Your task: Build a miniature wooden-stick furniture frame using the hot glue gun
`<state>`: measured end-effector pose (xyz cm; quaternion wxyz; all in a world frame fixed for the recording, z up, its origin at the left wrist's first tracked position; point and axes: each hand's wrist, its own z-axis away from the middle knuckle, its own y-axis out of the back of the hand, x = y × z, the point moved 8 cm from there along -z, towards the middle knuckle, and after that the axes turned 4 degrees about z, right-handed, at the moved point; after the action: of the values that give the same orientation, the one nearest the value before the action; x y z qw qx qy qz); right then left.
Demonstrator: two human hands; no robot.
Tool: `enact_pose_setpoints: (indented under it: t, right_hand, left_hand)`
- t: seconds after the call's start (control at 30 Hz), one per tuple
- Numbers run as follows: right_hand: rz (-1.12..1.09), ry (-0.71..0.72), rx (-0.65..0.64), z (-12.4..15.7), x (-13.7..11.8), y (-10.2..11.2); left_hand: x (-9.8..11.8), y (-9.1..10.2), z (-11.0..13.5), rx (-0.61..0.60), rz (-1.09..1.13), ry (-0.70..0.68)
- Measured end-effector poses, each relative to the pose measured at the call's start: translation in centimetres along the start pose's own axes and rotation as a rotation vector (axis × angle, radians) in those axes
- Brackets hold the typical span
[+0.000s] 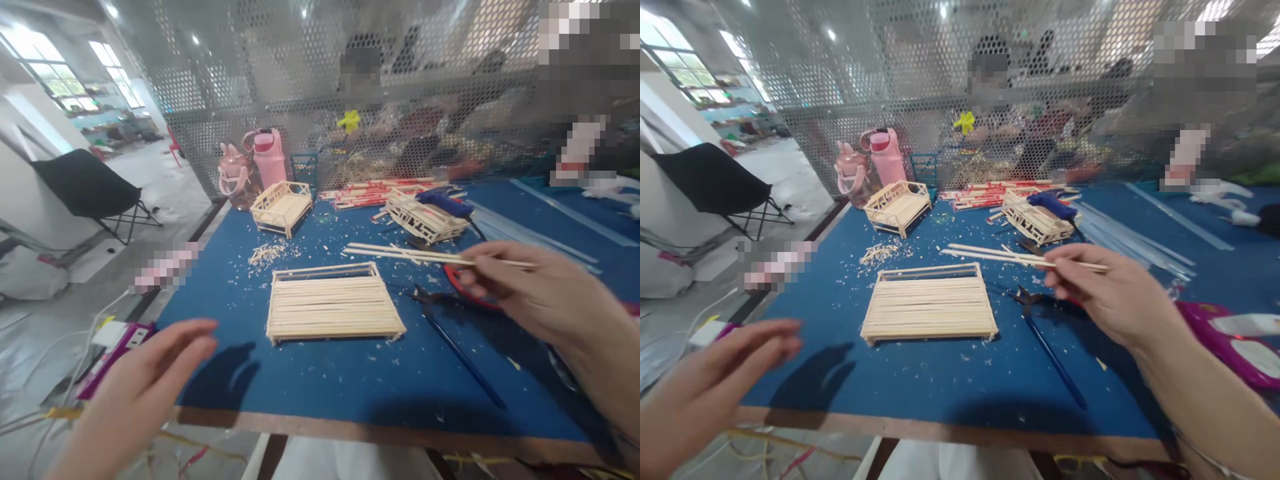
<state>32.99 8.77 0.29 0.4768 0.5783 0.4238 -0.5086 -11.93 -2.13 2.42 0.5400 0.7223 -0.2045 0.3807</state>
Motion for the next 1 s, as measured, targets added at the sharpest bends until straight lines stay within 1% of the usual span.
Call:
enact_pose_setpoints:
  t: [0.07,0.1,0.13,0.17,0.2,0.23,0.3,0.37,0.43,0.53,0.63,0.7,0.87,1.0]
  right_hand:
    - [0.033,-0.002,-0.171,-1.0,-0.6,-2.7]
    - [0.044,0.013,-0.24,-1.2,-1.0,-3.8]
    - [0.042,0.038,-0.287,-1.3,-1.3,-4.7]
    - [0.028,0.063,-0.311,-1.4,-1.7,-5.2]
    - [0.007,0.08,-0.319,-1.3,-1.9,-5.6]
    - [-0.016,0.092,-0.315,-1.3,-1.9,-5.8]
    - [-0.054,0.097,-0.294,-1.3,-1.7,-5.9]
    - [-0.066,0.088,-0.283,-1.3,-1.3,-6.1]
    - [-0.04,0.079,-0.281,-1.4,-0.9,-6.3]
    - [0.04,0.083,-0.268,-1.7,-0.7,-6.3]
    - [0.084,0.074,-0.218,-1.9,-0.4,-5.8]
    - [0.068,0.059,-0.194,-1.9,0.0,-5.5]
    - [-0.009,-0.013,-0.186,-1.8,0.9,-5.6]
    - [0.05,-0.053,-0.233,-1.7,1.2,-6.1]
  left_hand:
    - [4.2,-3.5,-4.1,-0.078,0.036,-0.078]
    - [6.0,-4.6,-5.9,-0.058,0.063,-0.125]
    - [7.4,-5.5,-7.4,-0.031,0.128,-0.157]
    - [8.4,-6.4,-8.5,-0.034,0.215,-0.177]
    - [9.2,-7.5,-9.2,-0.076,0.281,-0.196]
    - [9.7,-8.7,-9.4,-0.149,0.311,-0.212]
    - [10.4,-10.8,-9.1,-0.3,0.335,-0.238]
    - [10.6,-12.2,-8.5,-0.392,0.359,-0.234]
    - [10.5,-12.9,-8.3,-0.408,0.419,-0.2]
    - [10.3,-13.6,-8.6,-0.406,0.509,-0.147]
    - [10.3,-14.5,-8.8,-0.46,0.544,-0.105]
    - [10.5,-14.8,-8.6,-0.497,0.526,-0.102]
    - [11.3,-14.9,-8.6,-0.521,0.451,-0.151]
    - [11.3,-14.4,-9.3,-0.472,0.41,-0.164]
